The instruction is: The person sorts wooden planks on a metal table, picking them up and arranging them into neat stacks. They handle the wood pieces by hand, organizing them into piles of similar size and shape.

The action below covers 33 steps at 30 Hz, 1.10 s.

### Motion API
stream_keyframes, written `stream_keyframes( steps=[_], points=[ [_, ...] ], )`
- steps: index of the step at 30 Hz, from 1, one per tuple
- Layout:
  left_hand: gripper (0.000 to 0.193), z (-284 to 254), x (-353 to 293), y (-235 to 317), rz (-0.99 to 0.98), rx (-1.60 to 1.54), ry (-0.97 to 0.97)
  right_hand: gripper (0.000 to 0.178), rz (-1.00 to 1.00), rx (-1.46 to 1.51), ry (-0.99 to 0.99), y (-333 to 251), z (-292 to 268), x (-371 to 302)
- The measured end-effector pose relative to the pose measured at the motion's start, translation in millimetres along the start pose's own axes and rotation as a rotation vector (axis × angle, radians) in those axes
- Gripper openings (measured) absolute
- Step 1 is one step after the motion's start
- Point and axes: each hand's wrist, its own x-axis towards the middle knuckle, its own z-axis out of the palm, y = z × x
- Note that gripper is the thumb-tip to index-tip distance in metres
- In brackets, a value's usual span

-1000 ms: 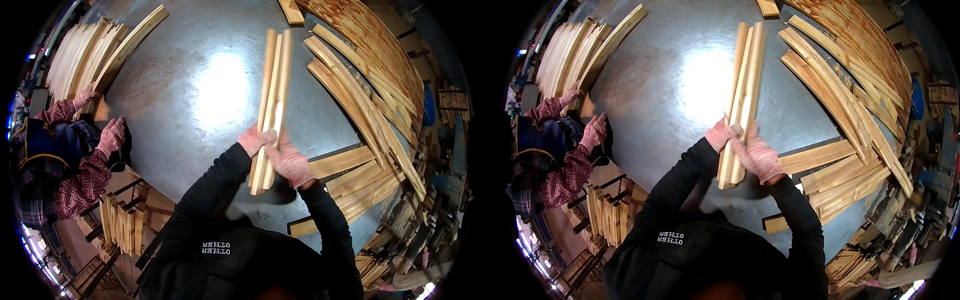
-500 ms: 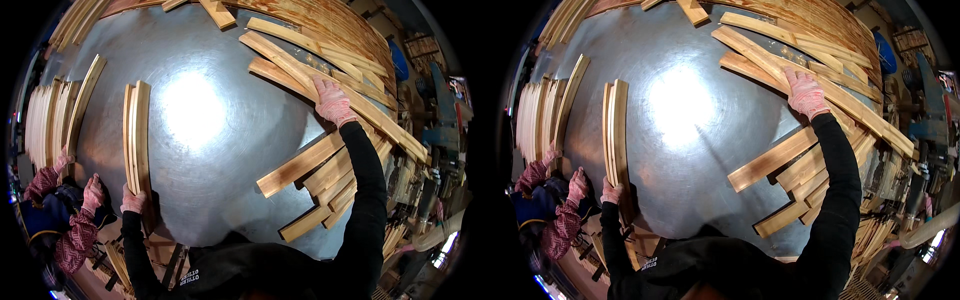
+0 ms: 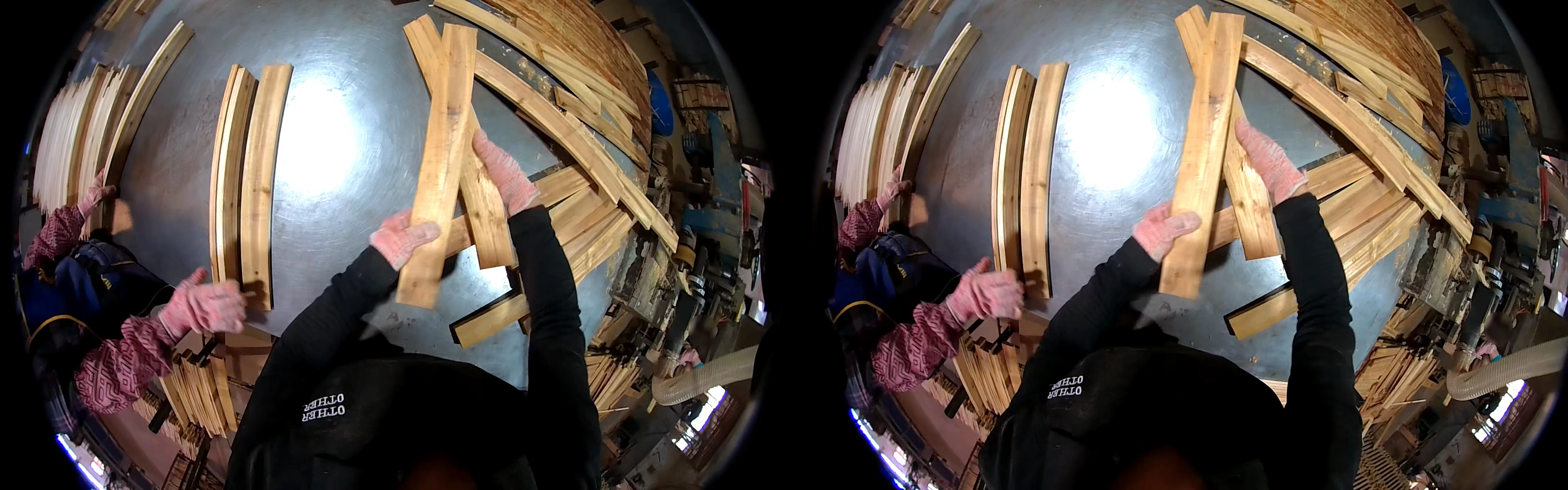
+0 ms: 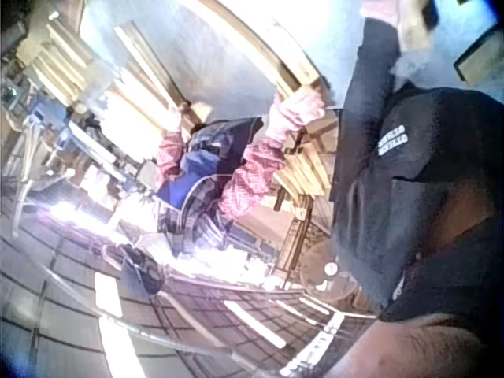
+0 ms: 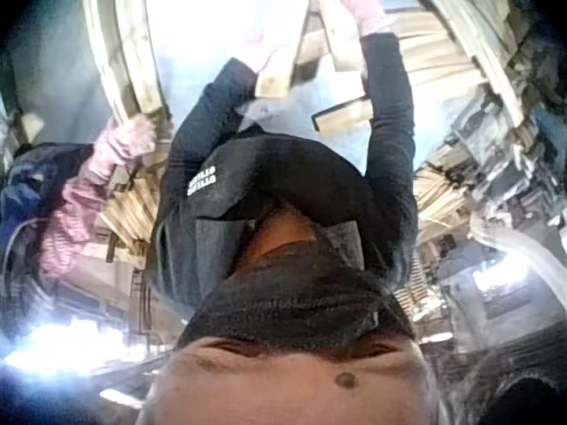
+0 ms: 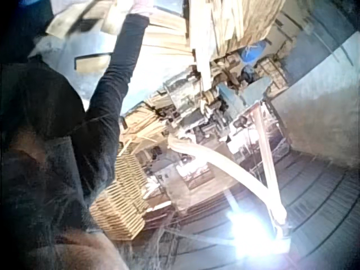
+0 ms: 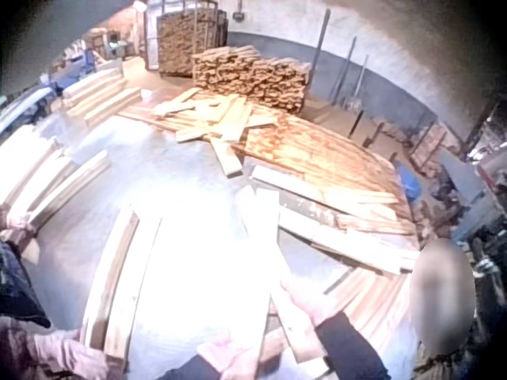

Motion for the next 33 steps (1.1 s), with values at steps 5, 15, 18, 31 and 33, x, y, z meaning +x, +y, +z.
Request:
stream_keyframes(
  steps=[5,15,18,31,33],
  points=[
    [0.045,-15,16,-31,0.063,0.139,0.249,0.055,-0.235,-1.398,0.214,58,1,-12],
    [0.044,-18,14,-17,0.091,0.014,0.363,0.105,-0.473,-2.377,0.648,-146,-114,10],
    [0.047,-21,-1,12,0.011,0.086,0.386,0.094,-0.398,-2.360,0.681,-162,-125,33],
    [0.050,-62,-47,26,-0.015,0.178,0.389,0.034,-0.212,-0.406,0.077,67,35,33],
    [0.048,-77,-50,3,0.162,-0.096,0.272,0.037,-0.080,-0.079,0.043,86,60,38]
  ],
)
